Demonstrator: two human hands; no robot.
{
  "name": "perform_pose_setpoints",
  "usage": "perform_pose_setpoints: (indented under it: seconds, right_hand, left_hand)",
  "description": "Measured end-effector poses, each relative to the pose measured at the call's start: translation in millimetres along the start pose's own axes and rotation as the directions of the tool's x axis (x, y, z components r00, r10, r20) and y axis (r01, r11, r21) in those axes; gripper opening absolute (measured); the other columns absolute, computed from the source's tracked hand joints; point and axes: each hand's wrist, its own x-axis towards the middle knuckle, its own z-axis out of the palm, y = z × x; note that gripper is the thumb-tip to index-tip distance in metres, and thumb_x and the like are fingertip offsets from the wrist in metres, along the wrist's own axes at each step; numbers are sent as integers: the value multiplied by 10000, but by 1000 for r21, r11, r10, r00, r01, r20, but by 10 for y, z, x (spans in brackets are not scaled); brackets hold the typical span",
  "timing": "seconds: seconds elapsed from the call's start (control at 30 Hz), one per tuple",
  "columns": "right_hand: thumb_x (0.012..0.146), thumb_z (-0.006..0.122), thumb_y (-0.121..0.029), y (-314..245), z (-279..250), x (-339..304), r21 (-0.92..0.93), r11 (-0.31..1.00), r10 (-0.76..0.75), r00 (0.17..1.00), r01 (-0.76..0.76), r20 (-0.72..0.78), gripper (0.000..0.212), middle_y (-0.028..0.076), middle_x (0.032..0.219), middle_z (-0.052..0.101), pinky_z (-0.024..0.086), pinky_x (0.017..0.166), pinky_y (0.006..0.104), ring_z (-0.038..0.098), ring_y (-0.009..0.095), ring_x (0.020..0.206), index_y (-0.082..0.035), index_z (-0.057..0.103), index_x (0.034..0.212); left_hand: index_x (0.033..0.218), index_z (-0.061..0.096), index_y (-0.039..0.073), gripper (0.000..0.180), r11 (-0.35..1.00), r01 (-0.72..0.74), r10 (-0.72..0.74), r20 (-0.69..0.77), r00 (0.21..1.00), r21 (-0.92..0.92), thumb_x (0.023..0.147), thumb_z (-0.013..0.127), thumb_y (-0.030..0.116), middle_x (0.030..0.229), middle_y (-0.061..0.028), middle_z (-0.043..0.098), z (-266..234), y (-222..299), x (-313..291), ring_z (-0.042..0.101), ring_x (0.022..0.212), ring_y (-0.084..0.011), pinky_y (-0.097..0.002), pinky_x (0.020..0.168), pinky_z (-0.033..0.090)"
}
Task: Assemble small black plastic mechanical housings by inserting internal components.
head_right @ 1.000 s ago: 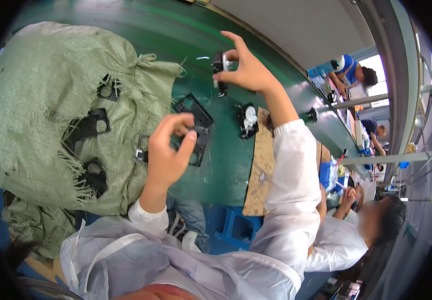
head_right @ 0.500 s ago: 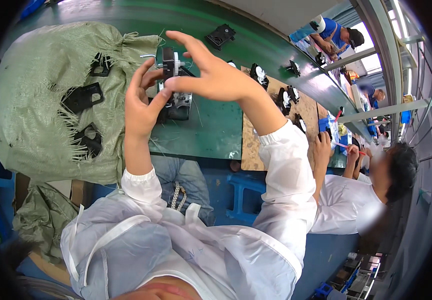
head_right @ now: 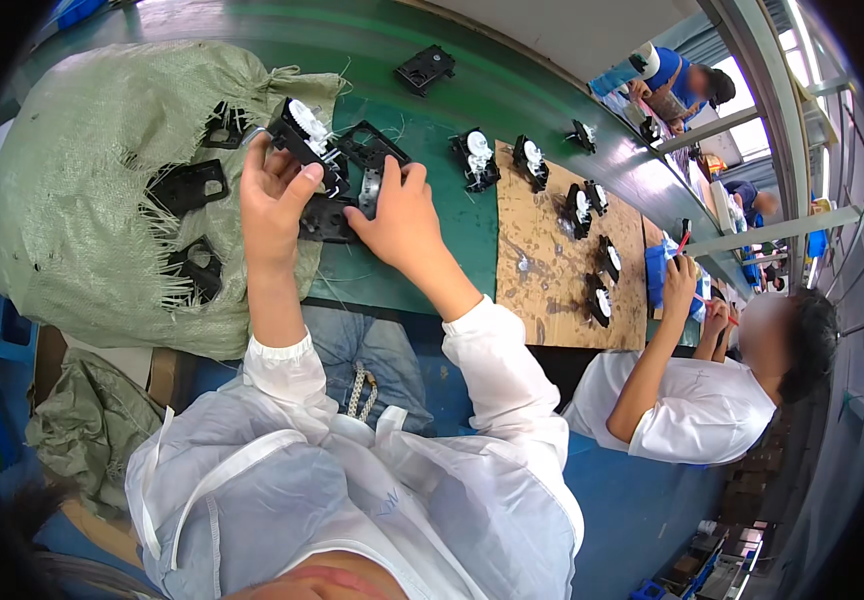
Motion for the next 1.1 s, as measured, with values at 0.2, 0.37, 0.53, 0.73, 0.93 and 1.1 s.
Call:
perform_pose_setpoints:
  seconds: [0.2, 0.37, 0.53, 0.73, 0.93, 1.1]
  right_hand:
    - [767, 752, -296, 303, -71, -54, 323, 946, 44, 998, -31, -33, 767, 237, 1250, 570, 505, 922, 402, 610, 369, 1071, 48, 442, 1378]
    - [770, 741, -266, 350, -48, -53, 388, 918, 104, 994, -86, -25, 687, 218, 1159, 647, 512, 895, 386, 647, 338, 1019, 10, 496, 1349]
    - [780, 719, -244, 377, -47, 0, 288, 954, 104, 993, -85, -52, 634, 201, 1125, 671, 512, 890, 386, 658, 335, 1004, -27, 517, 1340]
    - [821, 667, -206, 429, -191, 58, 160, 984, 97, 986, -74, -139, 614, 216, 1165, 649, 512, 885, 375, 659, 314, 1004, -7, 487, 1373]
    - [882, 574, -175, 635, -269, 175, 846, 533, 107, 991, 5, -74, 599, 235, 1247, 606, 508, 894, 364, 658, 294, 990, 8, 427, 1433]
    - [917, 487, -144, 437, -386, 86, 997, -72, -126, 992, 14, -23, 595, 246, 1326, 559, 495, 919, 355, 639, 280, 1042, 17, 368, 1477]
  left_hand:
    - [1406, 408, -7, 702, 999, 33, -33, 2, 999, -11, 772, 709, -2, 1098, -145, 651, -42, -56, -14, 612, 954, -187, -276, 863, 463]
    - [1412, 407, -4, 708, 998, 69, -70, 32, 997, 11, 772, 709, 4, 1095, -144, 656, 22, -85, -16, 616, 943, -181, -266, 846, 458]
    - [1420, 406, 1, 712, 996, 57, -60, 41, 997, 69, 775, 707, 9, 1088, -144, 658, 61, -97, -3, 615, 940, -177, -254, 832, 450]
    - [1424, 407, 11, 714, 996, 49, -49, 2, 999, 72, 777, 711, 19, 1084, -147, 657, -10, -127, 24, 611, 919, -173, -241, 812, 446]
    - [1424, 409, 21, 723, 996, 74, -73, -10, 997, 40, 772, 723, 33, 1078, -149, 654, -66, -192, 44, 606, 897, -168, -235, 778, 444]
    - [1415, 420, 23, 722, 991, 131, -133, 79, 988, 35, 767, 738, 51, 1065, -137, 657, 139, -122, -32, 597, 859, -150, -231, 743, 439]
